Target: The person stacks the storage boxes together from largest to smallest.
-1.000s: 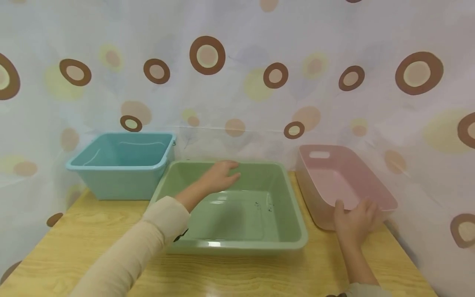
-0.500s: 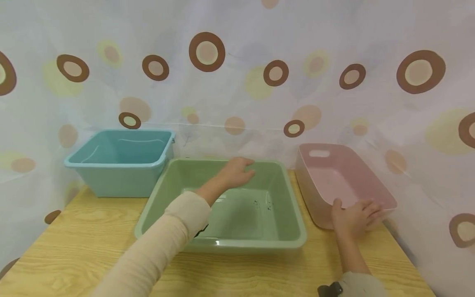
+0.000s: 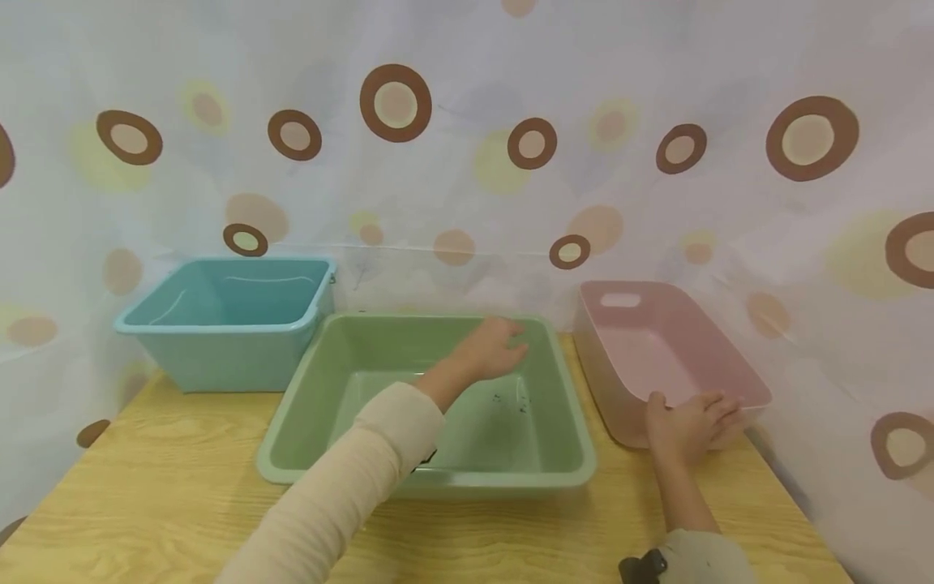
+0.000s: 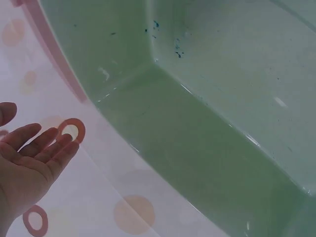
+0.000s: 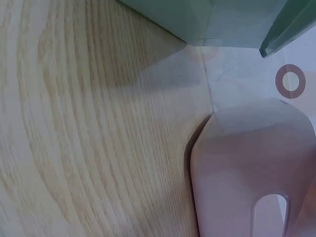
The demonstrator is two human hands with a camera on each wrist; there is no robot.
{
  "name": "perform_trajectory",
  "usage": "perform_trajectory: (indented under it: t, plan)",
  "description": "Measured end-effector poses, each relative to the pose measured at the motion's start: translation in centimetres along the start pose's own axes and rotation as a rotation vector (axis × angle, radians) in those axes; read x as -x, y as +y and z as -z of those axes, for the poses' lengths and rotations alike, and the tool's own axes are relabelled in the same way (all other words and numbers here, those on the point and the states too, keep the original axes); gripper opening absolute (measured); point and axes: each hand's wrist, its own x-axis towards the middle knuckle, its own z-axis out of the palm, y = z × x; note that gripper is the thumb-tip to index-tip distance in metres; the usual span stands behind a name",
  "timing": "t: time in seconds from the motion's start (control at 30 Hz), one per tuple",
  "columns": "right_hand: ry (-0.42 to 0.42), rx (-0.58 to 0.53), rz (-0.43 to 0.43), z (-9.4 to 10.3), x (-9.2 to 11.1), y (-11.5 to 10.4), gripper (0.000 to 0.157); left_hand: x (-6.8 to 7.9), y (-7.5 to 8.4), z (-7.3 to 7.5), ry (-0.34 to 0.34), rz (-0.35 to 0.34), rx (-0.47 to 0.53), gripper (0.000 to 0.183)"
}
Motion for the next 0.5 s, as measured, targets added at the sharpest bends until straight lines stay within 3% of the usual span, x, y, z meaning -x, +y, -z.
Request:
perform_trajectory:
  t: [0.5]
  plan:
    - [-0.013,-0.002,0.051,0.9,-0.1,0.7,0.08,-0.4,1.4,-1.7,-0.057,0.001,-0.031,0.041]
